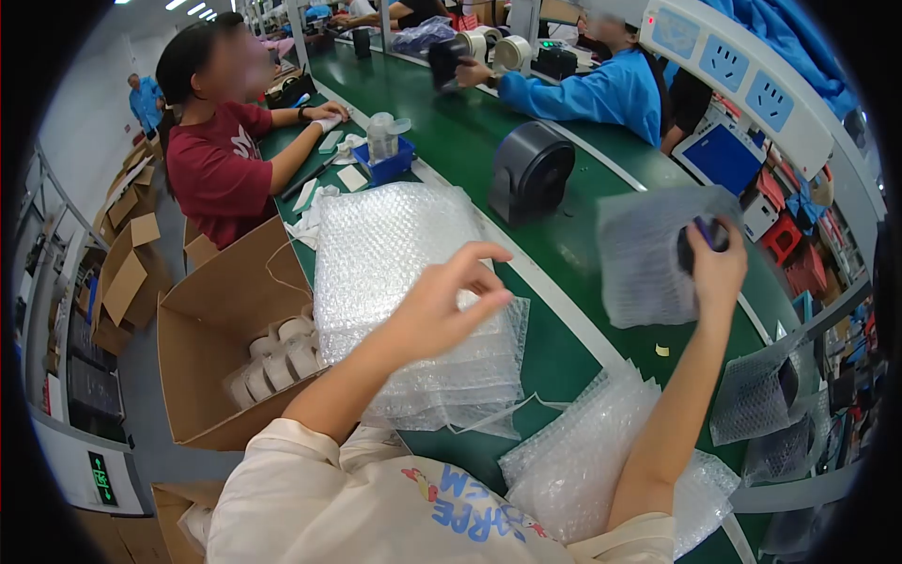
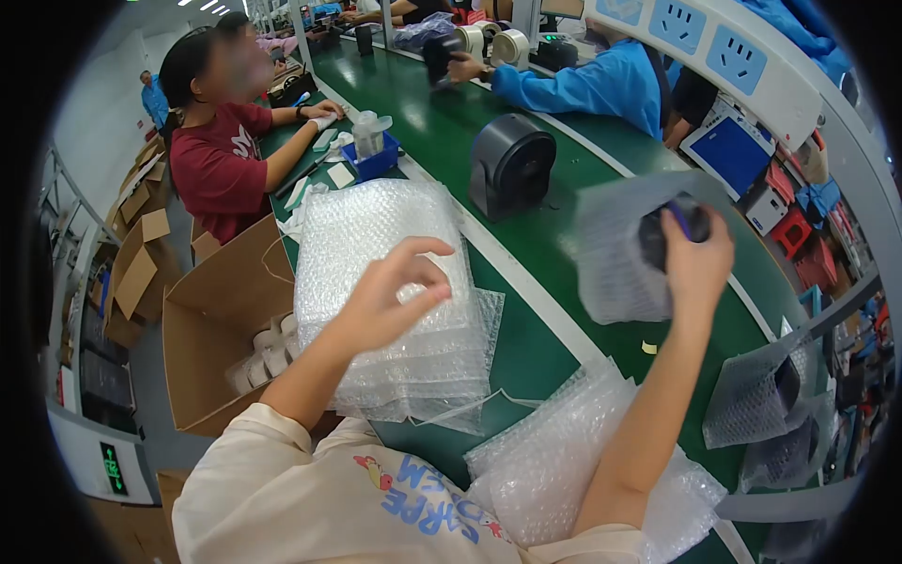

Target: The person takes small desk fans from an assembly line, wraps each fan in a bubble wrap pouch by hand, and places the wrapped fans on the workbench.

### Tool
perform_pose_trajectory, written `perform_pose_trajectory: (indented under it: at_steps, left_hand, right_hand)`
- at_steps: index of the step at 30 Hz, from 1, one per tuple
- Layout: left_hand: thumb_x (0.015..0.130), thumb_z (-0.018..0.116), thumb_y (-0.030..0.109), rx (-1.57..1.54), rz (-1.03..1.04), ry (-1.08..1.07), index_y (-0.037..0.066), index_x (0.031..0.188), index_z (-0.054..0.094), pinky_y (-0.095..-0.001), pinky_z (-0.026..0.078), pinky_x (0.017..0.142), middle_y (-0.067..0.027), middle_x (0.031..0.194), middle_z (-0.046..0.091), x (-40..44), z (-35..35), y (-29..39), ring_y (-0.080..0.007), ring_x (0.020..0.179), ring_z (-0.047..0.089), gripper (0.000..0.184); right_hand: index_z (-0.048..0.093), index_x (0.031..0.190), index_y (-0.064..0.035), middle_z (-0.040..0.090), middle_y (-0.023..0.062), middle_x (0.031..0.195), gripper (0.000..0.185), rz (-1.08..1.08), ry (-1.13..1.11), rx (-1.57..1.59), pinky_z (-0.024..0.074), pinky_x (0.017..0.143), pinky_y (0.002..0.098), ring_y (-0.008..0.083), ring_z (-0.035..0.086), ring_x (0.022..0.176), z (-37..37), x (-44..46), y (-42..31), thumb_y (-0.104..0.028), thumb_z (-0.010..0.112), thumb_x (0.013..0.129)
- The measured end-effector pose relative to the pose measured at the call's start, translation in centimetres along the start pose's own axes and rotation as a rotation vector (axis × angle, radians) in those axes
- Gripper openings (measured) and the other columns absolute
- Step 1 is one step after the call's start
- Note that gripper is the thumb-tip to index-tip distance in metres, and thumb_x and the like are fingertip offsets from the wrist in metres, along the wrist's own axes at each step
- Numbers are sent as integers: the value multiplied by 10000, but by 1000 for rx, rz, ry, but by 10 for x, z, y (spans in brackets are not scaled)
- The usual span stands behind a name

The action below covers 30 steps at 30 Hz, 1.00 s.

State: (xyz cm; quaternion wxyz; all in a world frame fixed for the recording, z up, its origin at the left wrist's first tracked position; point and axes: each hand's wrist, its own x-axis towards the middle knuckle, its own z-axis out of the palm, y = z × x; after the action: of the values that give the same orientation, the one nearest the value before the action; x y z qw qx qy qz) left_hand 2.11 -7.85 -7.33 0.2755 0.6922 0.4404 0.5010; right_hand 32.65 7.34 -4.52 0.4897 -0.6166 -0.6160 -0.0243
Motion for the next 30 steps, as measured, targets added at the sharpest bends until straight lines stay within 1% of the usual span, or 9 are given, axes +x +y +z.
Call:
perform_pose_trajectory:
  at_steps: [7, 13, 16, 17, 21, 24, 26, 29, 30]
  left_hand:
    - [861, 551, 135, 293, -150, 50, -12, 948, 633, -295, 469, 701, -102, 813, 644, 8, -37, -56, -185, 751, 626, 190]
    - [792, 612, 164, 497, -268, -1, 50, 939, 649, -282, 445, 569, -70, 666, 587, 4, -21, -113, -164, 583, 555, 190]
    - [779, 618, 150, 516, -302, 40, 69, 920, 651, -276, 427, 536, -51, 601, 540, 3, -13, -111, -141, 540, 520, 166]
    - [777, 617, 143, 513, -323, 47, 74, 914, 651, -273, 421, 530, -46, 583, 524, 2, -13, -110, -133, 533, 512, 157]
    - [769, 606, 111, 403, -355, 46, 65, 931, 649, -254, 403, 521, -19, 581, 509, 0, -17, -113, -97, 537, 485, 174]
    - [768, 572, 75, 335, -401, 33, 57, 940, 646, -244, 388, 514, -2, 589, 496, 0, -19, -110, -75, 540, 458, 188]
    - [767, 545, 53, 284, -392, 54, 53, 942, 644, -241, 380, 512, 2, 599, 491, 0, -18, -110, -70, 542, 445, 201]
    - [784, 514, 135, 323, -495, 31, 117, 956, 634, -319, 443, 609, -60, 656, 576, 0, -19, -112, -193, 625, 567, 210]
    - [777, 512, 97, 309, -477, 42, 95, 970, 628, -294, 424, 579, -44, 638, 543, 0, -19, -111, -156, 601, 530, 224]
  right_hand:
    - [271, 1402, -195, 276, 252, 1395, 740, 445, -288, -649, 308, 1012, 523, 461, 308, 1260, 5, 9, 69, -592, 456, 807]
    - [354, 1366, -179, 291, 225, 1401, 696, 442, -262, -590, 297, 1014, 517, 449, 312, 1262, 5, 6, 65, -592, 452, 814]
    - [482, 1275, -133, 346, 230, 1367, 601, 113, -125, -621, 295, 1017, 492, 422, 332, 1258, 8, 3, 41, -539, 472, 831]
    - [569, 1160, -86, 408, 235, 1313, 460, -97, 22, -473, 310, 1006, 452, 391, 368, 1237, 14, 2, 39, -416, 545, 840]
    - [574, 1092, -44, 494, 204, 1216, 358, -341, -33, 47, 360, 955, 389, 335, 473, 1131, 24, -8, -2, -241, 640, 801]
    - [581, 1079, -36, 554, 164, 1137, 353, -309, -418, 220, 398, 904, 366, 290, 534, 1038, 26, -17, -12, -232, 645, 792]
    - [585, 1070, -30, 597, 138, 1024, 344, -335, -429, 203, 451, 784, 336, 244, 572, 927, 34, -20, -8, -209, 651, 784]
    - [588, 1065, -27, 604, 133, 990, 336, -303, -454, 212, 466, 709, 323, 231, 581, 892, 38, -21, -9, -200, 651, 783]
    - [589, 1061, -26, 605, 132, 987, 333, -314, -455, 213, 467, 685, 319, 228, 584, 882, 39, -22, -9, -198, 652, 783]
